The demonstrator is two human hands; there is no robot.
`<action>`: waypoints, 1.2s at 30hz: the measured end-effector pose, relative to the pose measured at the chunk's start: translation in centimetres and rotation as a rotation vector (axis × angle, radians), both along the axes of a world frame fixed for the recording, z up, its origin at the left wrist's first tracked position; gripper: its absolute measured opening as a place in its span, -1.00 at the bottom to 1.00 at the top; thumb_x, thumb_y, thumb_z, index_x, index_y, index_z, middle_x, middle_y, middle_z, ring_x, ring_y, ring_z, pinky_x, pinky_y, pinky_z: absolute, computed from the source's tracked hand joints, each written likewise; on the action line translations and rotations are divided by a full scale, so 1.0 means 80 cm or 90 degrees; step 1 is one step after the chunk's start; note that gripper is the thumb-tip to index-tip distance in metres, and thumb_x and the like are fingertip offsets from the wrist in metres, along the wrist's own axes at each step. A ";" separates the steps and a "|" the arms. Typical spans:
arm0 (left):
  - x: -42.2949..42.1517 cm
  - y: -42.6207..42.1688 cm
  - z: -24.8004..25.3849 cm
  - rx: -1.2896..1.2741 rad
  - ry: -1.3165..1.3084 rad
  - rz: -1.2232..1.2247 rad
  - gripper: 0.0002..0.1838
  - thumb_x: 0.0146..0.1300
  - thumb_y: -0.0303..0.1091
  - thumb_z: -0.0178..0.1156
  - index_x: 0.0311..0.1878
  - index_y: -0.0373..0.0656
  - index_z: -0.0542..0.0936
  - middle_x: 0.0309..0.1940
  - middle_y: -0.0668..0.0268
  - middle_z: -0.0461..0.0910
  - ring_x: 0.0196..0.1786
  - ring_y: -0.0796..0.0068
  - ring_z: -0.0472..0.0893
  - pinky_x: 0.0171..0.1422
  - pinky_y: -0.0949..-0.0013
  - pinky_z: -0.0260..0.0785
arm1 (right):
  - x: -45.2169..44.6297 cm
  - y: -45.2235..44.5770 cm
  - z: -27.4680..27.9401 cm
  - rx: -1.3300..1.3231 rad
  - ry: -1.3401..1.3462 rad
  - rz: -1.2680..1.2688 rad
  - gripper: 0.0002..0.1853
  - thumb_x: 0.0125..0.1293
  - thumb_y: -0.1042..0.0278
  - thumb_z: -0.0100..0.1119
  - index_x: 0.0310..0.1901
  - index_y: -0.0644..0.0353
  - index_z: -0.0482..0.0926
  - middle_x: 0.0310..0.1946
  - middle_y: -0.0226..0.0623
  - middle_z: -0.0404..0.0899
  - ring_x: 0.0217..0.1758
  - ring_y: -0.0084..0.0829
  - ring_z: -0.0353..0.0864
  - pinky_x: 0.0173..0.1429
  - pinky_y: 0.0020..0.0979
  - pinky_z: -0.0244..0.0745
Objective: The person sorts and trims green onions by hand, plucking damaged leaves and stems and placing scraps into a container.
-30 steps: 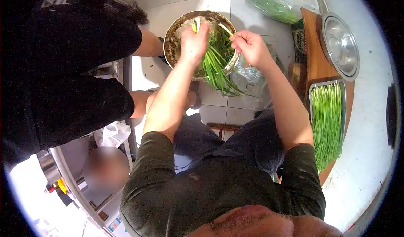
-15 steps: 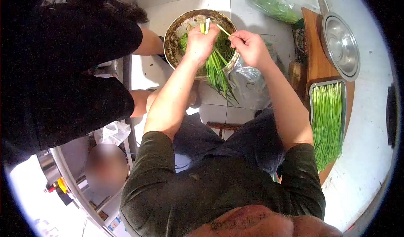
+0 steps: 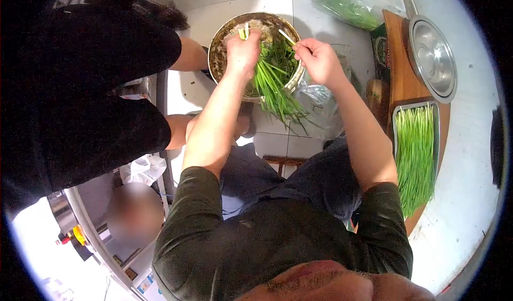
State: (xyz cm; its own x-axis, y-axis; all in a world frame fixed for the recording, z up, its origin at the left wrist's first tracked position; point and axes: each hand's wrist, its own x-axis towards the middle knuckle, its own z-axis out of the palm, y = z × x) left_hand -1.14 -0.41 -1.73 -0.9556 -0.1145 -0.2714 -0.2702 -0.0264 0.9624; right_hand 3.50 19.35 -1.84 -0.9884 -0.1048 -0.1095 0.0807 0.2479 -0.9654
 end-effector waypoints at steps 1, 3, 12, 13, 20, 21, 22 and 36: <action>0.002 0.004 0.000 -0.009 -0.002 -0.006 -0.87 0.24 -0.37 0.26 -0.34 -0.18 0.54 -0.61 0.48 0.40 -0.56 0.62 0.35 -0.45 0.46 0.22 | 0.001 -0.001 0.002 0.022 0.008 -0.003 -0.75 0.39 0.32 0.10 -0.10 0.34 0.61 -0.42 -0.40 0.62 -0.43 -0.66 0.47 -0.28 -0.57 0.41; 0.006 0.007 0.005 -0.045 -0.018 -0.013 -0.90 0.22 -0.39 0.27 -0.33 -0.16 0.55 -0.59 0.48 0.42 -0.57 0.63 0.35 -0.46 0.46 0.22 | 0.002 -0.003 0.003 0.030 0.009 -0.021 -0.73 0.36 0.24 0.11 -0.14 0.29 0.63 -0.42 -0.31 0.66 -0.42 -0.53 0.54 -0.26 -0.46 0.44; 0.007 0.014 -0.004 -0.047 -0.045 -0.022 -0.84 0.18 -0.30 0.27 -0.37 -0.20 0.61 -0.60 0.45 0.47 -0.61 0.65 0.36 -0.53 0.44 0.19 | -0.001 0.001 -0.004 0.029 0.023 -0.033 -0.71 0.35 0.18 0.11 -0.17 0.25 0.65 -0.42 -0.23 0.68 -0.40 -0.41 0.60 -0.23 -0.38 0.48; 0.008 0.015 -0.002 -0.039 -0.058 -0.033 -0.84 0.19 -0.31 0.26 -0.38 -0.20 0.61 -0.61 0.45 0.47 -0.60 0.64 0.36 -0.53 0.44 0.18 | -0.002 0.002 -0.006 0.033 0.024 -0.029 -0.71 0.34 0.18 0.11 -0.17 0.25 0.65 -0.42 -0.22 0.68 -0.40 -0.41 0.60 -0.23 -0.38 0.48; 0.009 0.014 -0.004 0.005 -0.045 -0.075 -0.88 0.20 -0.37 0.21 -0.40 -0.19 0.60 -0.61 0.47 0.46 -0.61 0.65 0.36 -0.54 0.47 0.15 | -0.004 0.003 -0.009 0.044 0.019 -0.046 -0.72 0.32 0.17 0.13 -0.20 0.22 0.66 -0.45 -0.17 0.66 -0.40 -0.29 0.62 -0.22 -0.30 0.49; 0.011 0.016 -0.002 0.009 -0.039 -0.075 -0.89 0.19 -0.38 0.21 -0.40 -0.19 0.60 -0.61 0.47 0.46 -0.61 0.65 0.36 -0.55 0.48 0.15 | -0.003 0.003 -0.006 0.044 0.023 -0.047 -0.72 0.31 0.17 0.12 -0.20 0.22 0.66 -0.45 -0.17 0.66 -0.40 -0.28 0.63 -0.22 -0.30 0.49; 0.012 0.016 0.000 -0.005 -0.035 -0.075 -0.90 0.18 -0.39 0.22 -0.41 -0.19 0.59 -0.62 0.48 0.45 -0.61 0.66 0.35 -0.55 0.48 0.14 | -0.003 0.003 -0.004 0.044 0.027 -0.047 -0.72 0.31 0.17 0.12 -0.20 0.22 0.66 -0.44 -0.16 0.66 -0.40 -0.27 0.63 -0.22 -0.29 0.49; 0.017 0.018 0.008 0.009 -0.049 -0.099 -0.82 0.26 -0.27 0.28 -0.40 -0.11 0.57 -0.67 0.53 0.39 -0.65 0.68 0.29 -0.57 0.47 0.10 | -0.002 -0.001 -0.012 0.041 0.003 -0.033 -0.76 0.37 0.28 0.16 -0.14 0.31 0.64 -0.41 -0.40 0.63 -0.42 -0.63 0.50 -0.28 -0.54 0.43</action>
State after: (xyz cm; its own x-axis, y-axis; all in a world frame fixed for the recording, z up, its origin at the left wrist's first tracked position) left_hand 0.20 1.06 -1.12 -0.9378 0.0381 -0.3450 -0.3450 0.0079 0.9386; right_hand 3.38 19.24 -2.83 -0.9929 -0.0460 -0.1099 0.0909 0.3045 -0.9482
